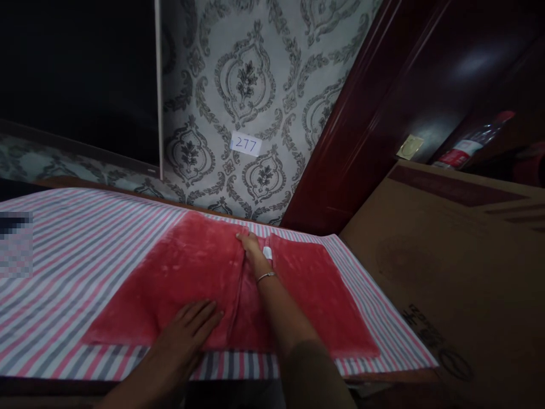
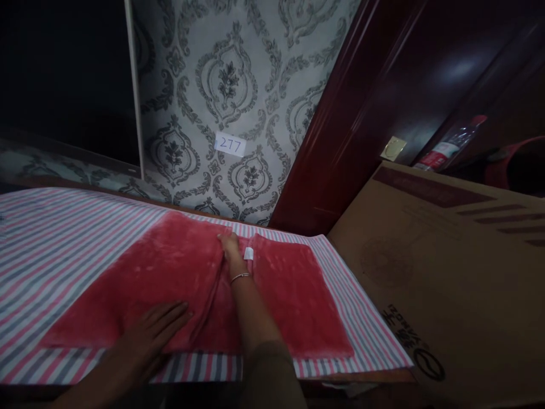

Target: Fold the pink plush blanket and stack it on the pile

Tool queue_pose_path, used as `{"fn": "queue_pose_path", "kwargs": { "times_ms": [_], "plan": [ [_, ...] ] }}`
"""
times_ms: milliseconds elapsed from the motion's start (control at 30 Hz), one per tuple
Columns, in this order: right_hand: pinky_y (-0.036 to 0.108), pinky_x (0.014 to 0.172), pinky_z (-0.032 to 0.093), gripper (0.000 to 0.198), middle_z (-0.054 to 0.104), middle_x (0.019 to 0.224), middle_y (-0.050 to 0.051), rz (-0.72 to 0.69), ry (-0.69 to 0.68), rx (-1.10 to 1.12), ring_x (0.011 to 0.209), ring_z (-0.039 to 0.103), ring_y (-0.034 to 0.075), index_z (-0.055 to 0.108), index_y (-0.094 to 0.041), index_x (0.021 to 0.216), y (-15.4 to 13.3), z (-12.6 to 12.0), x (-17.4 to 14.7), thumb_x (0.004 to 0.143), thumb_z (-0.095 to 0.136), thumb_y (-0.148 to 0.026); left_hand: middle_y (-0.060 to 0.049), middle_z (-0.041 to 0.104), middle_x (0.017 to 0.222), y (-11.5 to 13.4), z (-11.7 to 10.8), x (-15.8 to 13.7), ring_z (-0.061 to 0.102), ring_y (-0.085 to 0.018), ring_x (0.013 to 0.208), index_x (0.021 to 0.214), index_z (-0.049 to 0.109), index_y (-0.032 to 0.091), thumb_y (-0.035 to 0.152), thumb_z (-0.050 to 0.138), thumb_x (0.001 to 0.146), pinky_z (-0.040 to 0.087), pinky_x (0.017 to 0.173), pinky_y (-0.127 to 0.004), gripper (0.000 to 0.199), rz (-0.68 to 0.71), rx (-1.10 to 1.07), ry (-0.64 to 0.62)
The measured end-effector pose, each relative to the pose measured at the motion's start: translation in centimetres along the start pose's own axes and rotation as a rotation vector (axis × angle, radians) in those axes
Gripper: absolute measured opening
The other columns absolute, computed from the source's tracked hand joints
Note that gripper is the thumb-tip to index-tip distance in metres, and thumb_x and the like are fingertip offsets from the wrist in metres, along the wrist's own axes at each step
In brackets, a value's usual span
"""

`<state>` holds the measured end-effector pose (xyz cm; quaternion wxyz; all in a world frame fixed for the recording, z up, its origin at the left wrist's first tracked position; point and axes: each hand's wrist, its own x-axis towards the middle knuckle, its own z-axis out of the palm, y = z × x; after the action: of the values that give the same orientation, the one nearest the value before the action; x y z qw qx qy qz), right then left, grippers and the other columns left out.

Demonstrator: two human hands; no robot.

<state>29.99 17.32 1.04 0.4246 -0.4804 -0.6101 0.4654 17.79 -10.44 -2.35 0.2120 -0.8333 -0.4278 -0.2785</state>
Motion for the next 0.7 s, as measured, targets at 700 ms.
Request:
{"fn": "queue_pose_path", "kwargs": {
  "times_ms": [700],
  "plan": [
    [0.033,0.097,0.052,0.055,0.069,0.126,0.009,-0.011,0.152,-0.27,0.11,0.067,0.019,0.058,-0.019,0.135,2.4,-4.8,0.6,0.079,0.059,-0.014,-0.002,0.053,0.15,1.7,-0.4,1.5,0.05,-0.021,0.137,0.145,0.049,0.033,0.024,0.048,0.095,0.042,0.115,-0.04,0.051,-0.062,-0.174,-0.078]
  ]
}}
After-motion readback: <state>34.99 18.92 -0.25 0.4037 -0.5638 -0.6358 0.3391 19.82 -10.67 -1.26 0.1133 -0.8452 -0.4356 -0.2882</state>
